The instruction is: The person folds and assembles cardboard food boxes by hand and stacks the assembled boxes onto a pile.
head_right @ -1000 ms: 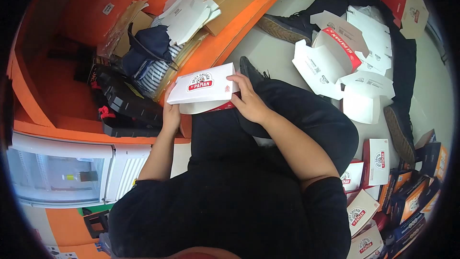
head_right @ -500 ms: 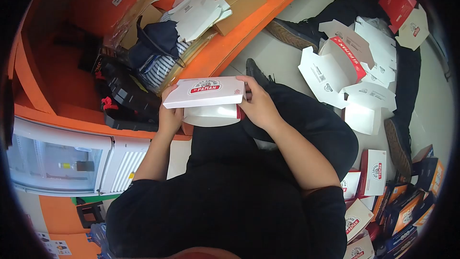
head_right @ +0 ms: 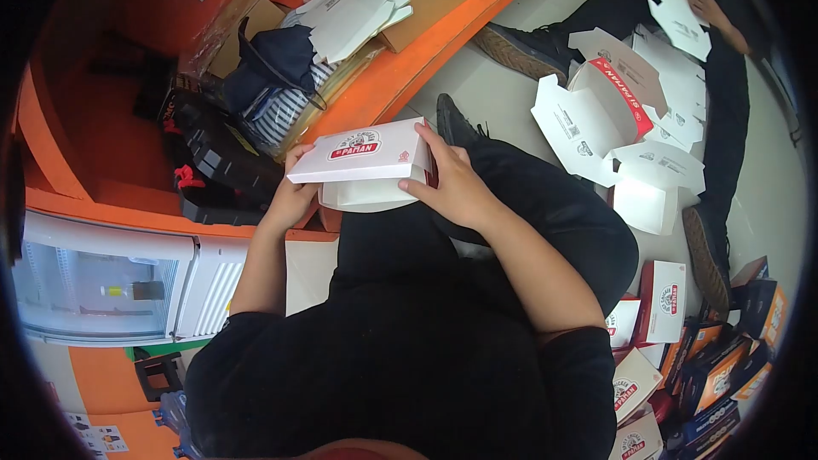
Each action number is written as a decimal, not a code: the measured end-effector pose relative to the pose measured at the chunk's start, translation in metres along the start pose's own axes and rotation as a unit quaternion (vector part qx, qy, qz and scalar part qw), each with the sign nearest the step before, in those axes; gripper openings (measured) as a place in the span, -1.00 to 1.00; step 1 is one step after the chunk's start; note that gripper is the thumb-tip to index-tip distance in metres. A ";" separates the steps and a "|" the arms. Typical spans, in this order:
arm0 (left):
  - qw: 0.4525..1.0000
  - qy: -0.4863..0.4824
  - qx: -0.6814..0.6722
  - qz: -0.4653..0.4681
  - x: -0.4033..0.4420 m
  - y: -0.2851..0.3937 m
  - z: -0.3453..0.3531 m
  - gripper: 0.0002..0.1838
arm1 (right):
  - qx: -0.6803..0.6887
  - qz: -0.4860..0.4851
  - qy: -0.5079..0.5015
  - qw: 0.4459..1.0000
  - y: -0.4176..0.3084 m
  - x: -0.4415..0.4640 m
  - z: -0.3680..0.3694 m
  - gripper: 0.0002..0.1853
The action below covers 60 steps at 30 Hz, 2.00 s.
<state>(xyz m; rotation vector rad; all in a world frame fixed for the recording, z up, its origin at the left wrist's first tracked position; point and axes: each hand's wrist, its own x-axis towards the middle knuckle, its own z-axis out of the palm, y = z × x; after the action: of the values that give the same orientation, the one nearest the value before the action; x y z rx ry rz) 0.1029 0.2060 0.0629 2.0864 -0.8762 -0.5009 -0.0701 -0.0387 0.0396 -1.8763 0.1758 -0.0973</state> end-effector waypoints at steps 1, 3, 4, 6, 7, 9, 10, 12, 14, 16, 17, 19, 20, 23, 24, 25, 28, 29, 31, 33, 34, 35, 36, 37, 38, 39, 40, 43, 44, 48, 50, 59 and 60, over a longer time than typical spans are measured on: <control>1.000 -0.014 -0.021 -0.007 -0.003 0.003 0.001 -0.44 | 0.000 -0.010 -0.008 1.000 0.001 -0.001 -0.001 -0.10; 0.993 -0.053 -0.107 -0.021 -0.009 0.007 0.000 -0.43 | -0.001 -0.032 -0.025 0.999 0.003 -0.002 -0.003 -0.10; 0.986 -0.072 -0.148 -0.027 -0.011 0.007 0.000 -0.42 | 0.057 -0.042 -0.023 0.997 0.013 0.002 -0.001 -0.10; 0.946 -0.076 -0.316 -0.010 -0.011 -0.006 0.003 -0.43 | 0.174 -0.062 -0.016 0.983 0.033 0.015 0.006 -0.11; 0.915 -0.080 -0.396 -0.003 -0.009 -0.013 0.004 -0.44 | 0.168 -0.049 -0.002 0.985 0.033 0.015 0.008 -0.12; 0.955 -0.022 -0.294 -0.029 -0.005 -0.023 0.009 -0.45 | 0.157 -0.021 0.025 0.987 0.030 0.013 0.016 -0.14; 0.965 0.001 -0.259 -0.032 -0.004 -0.028 0.014 -0.45 | 0.113 -0.029 0.037 0.993 0.034 0.014 0.020 -0.14; 0.970 0.048 -0.237 -0.033 -0.001 -0.039 0.026 -0.46 | 0.024 -0.047 0.060 0.997 0.044 0.017 0.029 -0.14; 0.960 0.093 -0.263 -0.019 0.005 -0.042 0.042 -0.45 | 0.056 -0.038 0.052 0.996 0.043 0.018 0.027 -0.13; 0.911 0.084 -0.395 -0.078 0.005 -0.032 0.050 -0.37 | 0.092 -0.042 0.043 0.994 0.044 0.020 0.022 -0.10; 0.909 0.079 -0.401 -0.084 0.006 -0.039 0.051 -0.34 | 0.115 -0.048 0.033 0.992 0.049 0.020 0.024 -0.09; 0.911 0.082 -0.399 -0.064 0.011 -0.025 0.050 -0.29 | 0.110 -0.057 0.027 0.992 0.046 0.016 0.023 -0.04; 0.915 0.091 -0.392 -0.038 0.011 -0.017 0.048 -0.27 | 0.090 -0.065 0.043 0.993 0.044 0.015 0.023 -0.03; 0.974 0.101 -0.200 0.027 0.012 0.016 0.036 -0.20 | -0.052 -0.100 0.119 0.986 0.031 0.008 0.026 -0.03; 0.989 0.099 -0.103 0.047 0.014 0.025 0.031 -0.18 | -0.153 -0.120 0.166 0.967 0.026 0.003 0.029 -0.03; 0.988 0.114 -0.027 0.105 0.017 0.038 0.028 -0.13 | -0.251 -0.138 0.214 0.934 0.020 0.001 0.029 -0.03; 0.975 0.061 0.135 0.167 0.011 0.093 0.032 -0.09 | -0.264 -0.237 0.229 0.906 0.003 -0.005 0.019 -0.06; 0.985 0.031 0.099 0.141 0.009 0.106 0.038 -0.09 | -0.251 -0.248 0.247 0.902 -0.001 -0.006 0.016 -0.03; 0.973 0.006 0.112 0.204 0.017 0.110 0.055 -0.06 | -0.212 -0.286 0.260 0.898 -0.001 -0.005 0.006 -0.01; 0.961 0.004 0.117 0.250 0.026 0.118 0.068 -0.09 | -0.176 -0.306 0.278 0.893 0.002 -0.004 -0.003 0.00; 0.960 0.016 0.105 0.259 0.029 0.121 0.074 -0.09 | -0.161 -0.307 0.292 0.891 0.005 -0.003 -0.007 0.00; 0.958 0.027 0.094 0.268 0.033 0.125 0.080 -0.10 | -0.145 -0.309 0.307 0.889 0.008 -0.003 -0.011 0.01; 0.957 0.038 0.082 0.277 0.036 0.127 0.085 -0.11 | -0.140 -0.304 0.325 0.884 0.009 -0.003 -0.012 0.00; 0.957 0.047 0.057 0.281 0.039 0.125 0.091 -0.13 | -0.133 -0.300 0.343 0.880 0.010 -0.002 -0.011 0.00; 0.957 0.056 0.033 0.283 0.043 0.118 0.096 -0.14 | -0.125 -0.297 0.361 0.875 0.010 -0.001 -0.011 0.00; 0.956 0.066 0.010 0.285 0.045 0.117 0.100 -0.15 | -0.119 -0.295 0.359 0.878 0.010 0.000 -0.011 0.00; 0.954 0.086 0.032 0.286 0.045 0.117 0.104 -0.17 | -0.112 -0.293 0.357 0.880 0.009 0.000 -0.012 0.00; 0.946 0.143 0.082 0.281 0.043 0.120 0.112 -0.20 | -0.117 -0.289 0.328 0.892 0.015 0.003 -0.010 0.05; 0.944 0.160 0.086 0.274 0.043 0.119 0.115 -0.22 | -0.124 -0.289 0.314 0.896 0.018 0.004 -0.010 0.07; 0.961 0.191 -0.010 0.199 0.063 0.091 0.114 -0.29 | -0.205 -0.256 0.261 0.908 0.019 0.004 -0.015 0.11; 0.935 0.227 -0.250 0.110 0.070 0.111 0.096 -0.37 | -0.251 -0.202 0.213 0.923 0.011 0.001 -0.018 0.13; 0.834 0.272 -0.476 0.056 0.083 0.113 0.067 -0.48 | -0.140 -0.274 0.254 0.917 0.015 0.004 -0.026 -0.17; 0.834 0.260 -0.483 0.064 0.084 0.109 0.071 -0.49 | -0.129 -0.280 0.261 0.915 0.017 0.004 -0.024 -0.23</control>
<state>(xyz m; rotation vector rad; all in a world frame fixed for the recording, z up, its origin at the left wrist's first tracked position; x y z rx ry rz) 0.0725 0.0596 0.1032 1.1087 -0.3011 -0.1961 -0.0710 -0.0673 0.0304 -2.0789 0.0040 -1.0186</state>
